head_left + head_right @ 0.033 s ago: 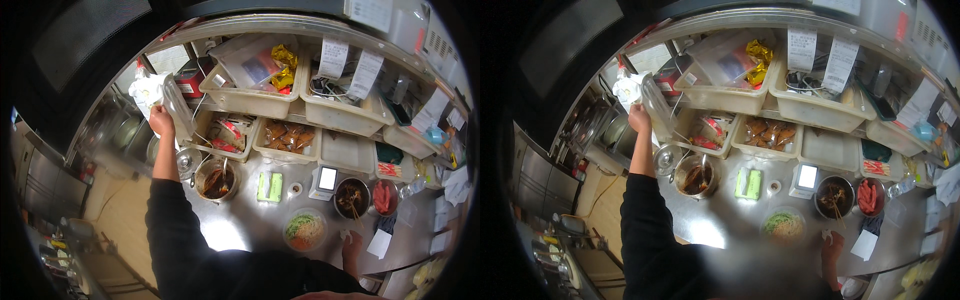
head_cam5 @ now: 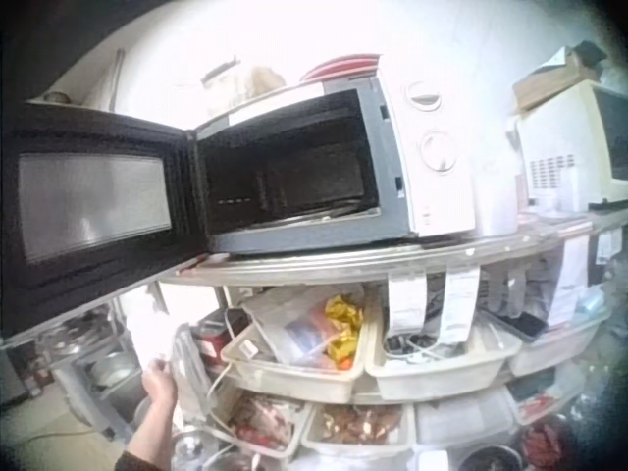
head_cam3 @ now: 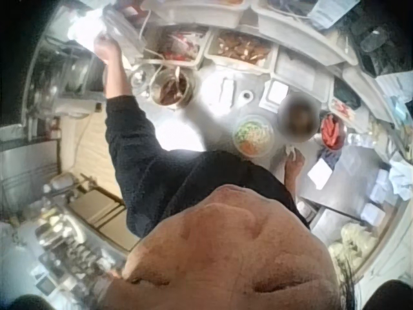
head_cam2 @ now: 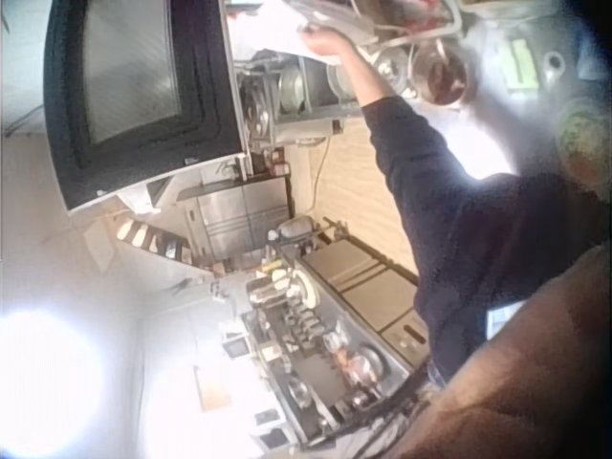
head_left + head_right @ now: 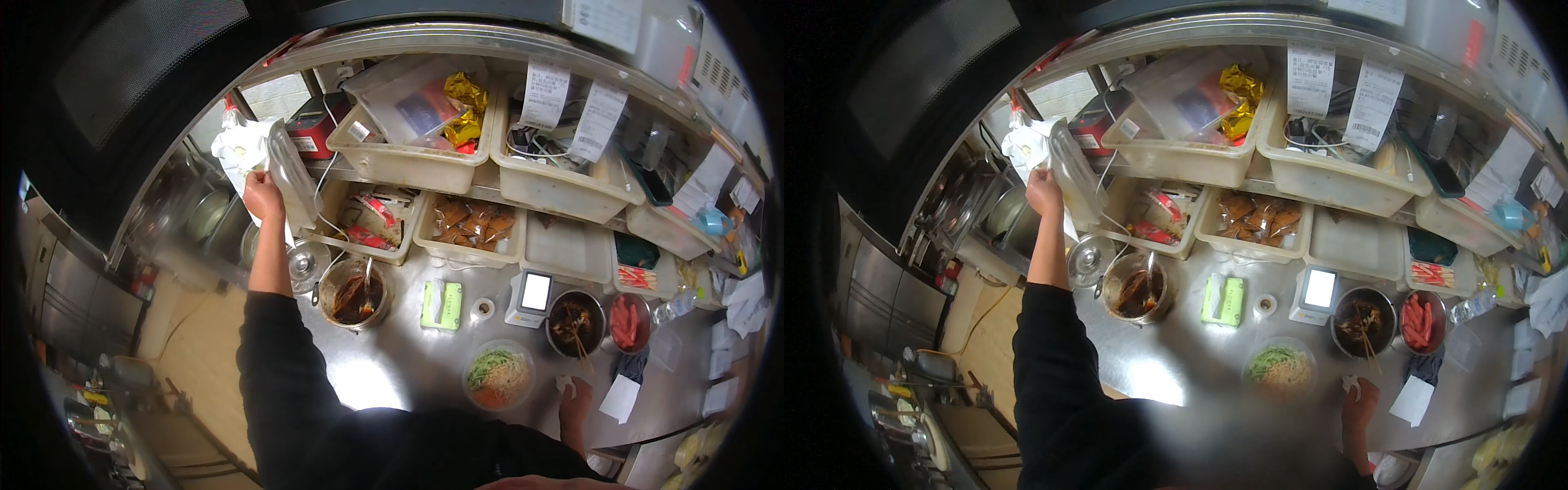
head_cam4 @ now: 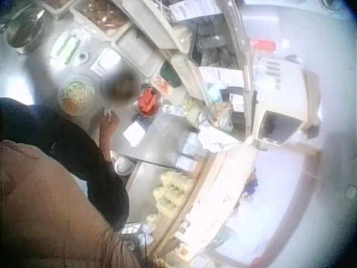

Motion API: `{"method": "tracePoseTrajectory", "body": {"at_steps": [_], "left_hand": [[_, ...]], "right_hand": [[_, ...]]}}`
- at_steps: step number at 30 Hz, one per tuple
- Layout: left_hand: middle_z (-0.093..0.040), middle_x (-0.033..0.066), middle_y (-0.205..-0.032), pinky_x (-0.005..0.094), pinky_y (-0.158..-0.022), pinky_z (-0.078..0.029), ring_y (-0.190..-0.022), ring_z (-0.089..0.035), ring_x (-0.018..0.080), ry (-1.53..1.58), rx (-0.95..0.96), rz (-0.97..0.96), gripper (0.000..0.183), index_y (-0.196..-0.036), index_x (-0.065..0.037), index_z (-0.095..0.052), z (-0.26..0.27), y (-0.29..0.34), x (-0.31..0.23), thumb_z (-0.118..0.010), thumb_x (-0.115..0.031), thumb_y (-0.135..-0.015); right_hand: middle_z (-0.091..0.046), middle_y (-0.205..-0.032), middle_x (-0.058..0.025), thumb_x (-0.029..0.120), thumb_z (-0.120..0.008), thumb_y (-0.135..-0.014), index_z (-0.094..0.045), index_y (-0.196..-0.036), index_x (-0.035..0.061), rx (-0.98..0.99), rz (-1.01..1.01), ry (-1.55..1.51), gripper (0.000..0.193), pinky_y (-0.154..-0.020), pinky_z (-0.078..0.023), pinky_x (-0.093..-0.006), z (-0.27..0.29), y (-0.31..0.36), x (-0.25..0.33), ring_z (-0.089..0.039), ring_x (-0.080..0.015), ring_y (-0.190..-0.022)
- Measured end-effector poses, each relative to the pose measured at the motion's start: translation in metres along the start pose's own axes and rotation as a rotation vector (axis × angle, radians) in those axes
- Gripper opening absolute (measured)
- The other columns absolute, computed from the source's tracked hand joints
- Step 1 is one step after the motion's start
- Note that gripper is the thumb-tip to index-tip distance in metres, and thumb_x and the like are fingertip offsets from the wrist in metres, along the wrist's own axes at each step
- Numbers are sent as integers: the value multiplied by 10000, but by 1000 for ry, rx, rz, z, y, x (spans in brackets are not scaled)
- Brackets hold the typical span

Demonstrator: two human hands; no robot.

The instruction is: The person assembles a noodle salad by layering noodles, shredded cucumber, shredded carrots, and bean sprouts into a clear plastic container. They then place the container into a white plastic bag, add a receipt and chopsticks, and tie the bag closed.

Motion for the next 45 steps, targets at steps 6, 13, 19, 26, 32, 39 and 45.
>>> {"method": "tracePoseTrajectory", "body": {"at_steps": [6, 13, 19, 26, 32, 39, 45], "left_hand": [[-666, 50, -709, 286, -597, -487, -601, -612, 140, 394, 240, 225, 187, -787, -20, -641, -17, -24, 38, -780, -123, -713], [-662, 98, -692, 331, -601, -490, -626, -636, 207, 115, 254, 17, 89, -756, -26, -670, 41, -2, 7, -731, -83, -726], [-567, 140, -750, 407, -640, -461, -727, -563, 341, 164, 310, -741, 111, -743, -43, -585, 160, 159, -148, -616, 5, -648], [-496, 101, -781, 430, -798, -455, -768, -517, 279, 349, 956, -1283, 110, -778, -37, -567, 214, 367, -234, -563, -93, -683], [-492, 81, -772, 489, -1015, -402, -799, -515, 252, 171, 1014, -1537, 139, -826, -42, -603, 227, 448, -205, -558, -103, -710], [-524, 72, -780, 431, -954, -452, -827, -541, 255, 16, 1273, -1517, 124, -847, -92, -639, 228, 495, -158, -561, -168, -787], [-632, 120, -893, 394, -801, -498, -879, -606, 322, 440, 1372, -578, 239, -927, -31, -646, 212, 461, -138, -715, -190, -761]], "right_hand": [[-612, -998, -170, 67, -592, -818, -613, -996, 10, 2, 86, -45, 188, -873, -420, -445, 8, -9, 16, -550, -364, -956], [-614, -961, -172, 52, -592, -840, -619, -947, -2, -23, 208, -72, 123, -834, -442, -431, 21, -18, 43, -564, -364, -926], [-644, -1090, -129, 94, -604, -882, -636, -1084, 0, 202, 15, -591, 225, -903, -463, -316, 18, -50, 97, -617, -216, -995], [-535, -1289, -101, 210, -471, -995, -455, -1320, -6, 750, 73, -1365, 390, -926, -445, -318, -20, -91, 244, -545, -179, -1129], [-641, -801, -57, 284, -591, -925, -630, -983, -62, 801, -256, -1018, 353, -697, -485, -280, -73, -68, 220, -610, -129, -776], [-677, -830, -122, 83, -588, -865, -645, -986, -79, 847, -698, -1031, 210, -608, -509, -307, -126, -19, 157, -651, -166, -718], [-676, -825, -78, 74, -675, -823, -652, -963, -25, 898, -428, -1079, 174, -603, -514, -282, -120, -11, 166, -627, -128, -692]]}}
Point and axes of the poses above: each hand's wrist, its own y-axis away from the middle knuckle, its own z-axis out of the back of the hand, x = y × z, the point moved 8 cm from there along -y, towards the middle knuckle
